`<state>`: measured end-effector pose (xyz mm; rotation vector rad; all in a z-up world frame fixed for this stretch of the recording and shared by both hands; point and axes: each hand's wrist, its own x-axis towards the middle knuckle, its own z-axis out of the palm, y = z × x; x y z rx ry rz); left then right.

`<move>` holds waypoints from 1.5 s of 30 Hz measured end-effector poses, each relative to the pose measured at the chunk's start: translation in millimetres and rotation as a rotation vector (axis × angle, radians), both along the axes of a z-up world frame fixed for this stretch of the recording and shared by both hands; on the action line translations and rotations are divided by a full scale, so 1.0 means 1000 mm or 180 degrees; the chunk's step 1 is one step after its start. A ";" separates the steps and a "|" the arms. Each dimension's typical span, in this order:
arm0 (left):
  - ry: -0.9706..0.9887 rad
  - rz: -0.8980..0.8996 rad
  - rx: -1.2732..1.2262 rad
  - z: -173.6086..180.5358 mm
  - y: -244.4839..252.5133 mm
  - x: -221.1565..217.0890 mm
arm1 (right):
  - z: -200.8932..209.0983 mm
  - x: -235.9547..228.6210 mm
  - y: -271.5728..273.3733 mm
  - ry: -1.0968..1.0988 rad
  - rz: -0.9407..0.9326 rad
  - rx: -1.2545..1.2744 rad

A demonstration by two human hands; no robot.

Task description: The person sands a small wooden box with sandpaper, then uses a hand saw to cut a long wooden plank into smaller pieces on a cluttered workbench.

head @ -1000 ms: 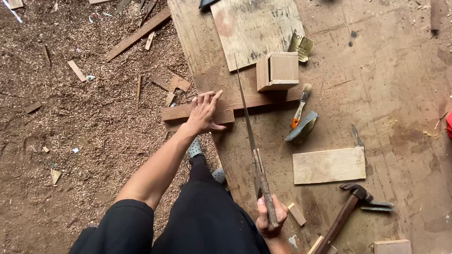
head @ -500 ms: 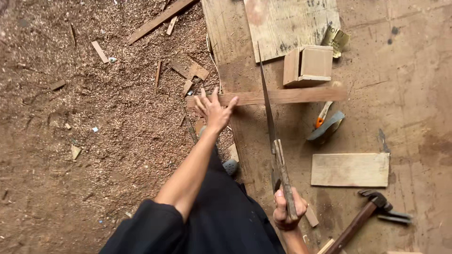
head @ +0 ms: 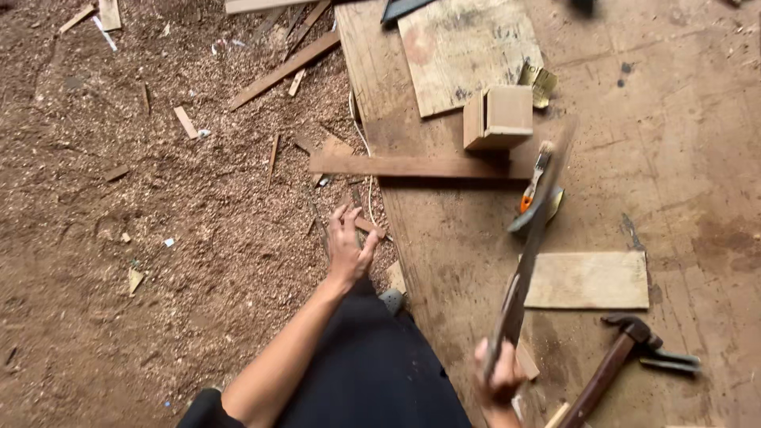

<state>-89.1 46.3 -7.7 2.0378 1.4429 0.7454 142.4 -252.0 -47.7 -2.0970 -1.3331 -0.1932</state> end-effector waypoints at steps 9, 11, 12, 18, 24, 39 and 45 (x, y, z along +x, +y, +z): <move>-0.0135 -0.0292 -0.0986 0.011 -0.076 -0.086 | 0.012 -0.040 0.040 0.0085 -0.0394 -0.1983; -0.0304 -0.0218 -0.1224 0.015 -0.076 -0.099 | 0.037 -0.044 0.054 0.0200 -0.0597 -0.2593; -0.0169 -0.0138 -0.1445 0.016 -0.074 -0.105 | 0.050 -0.044 0.064 0.0183 -0.0681 -0.2593; 0.0243 -0.0259 -0.0956 0.002 -0.051 -0.134 | 0.090 -0.129 0.097 0.0791 -0.0172 -0.0747; 0.0725 -0.0349 0.0243 -0.118 0.025 -0.165 | -0.126 -0.250 0.238 0.1637 0.0991 -0.1385; 0.1627 -0.1388 -0.0573 -0.710 0.110 -0.215 | -0.745 -0.202 0.376 -0.0142 0.1177 -0.3259; 0.1167 -0.1440 -0.0600 -0.778 0.091 -0.210 | -0.830 -0.173 0.352 -0.0714 0.0682 -0.2603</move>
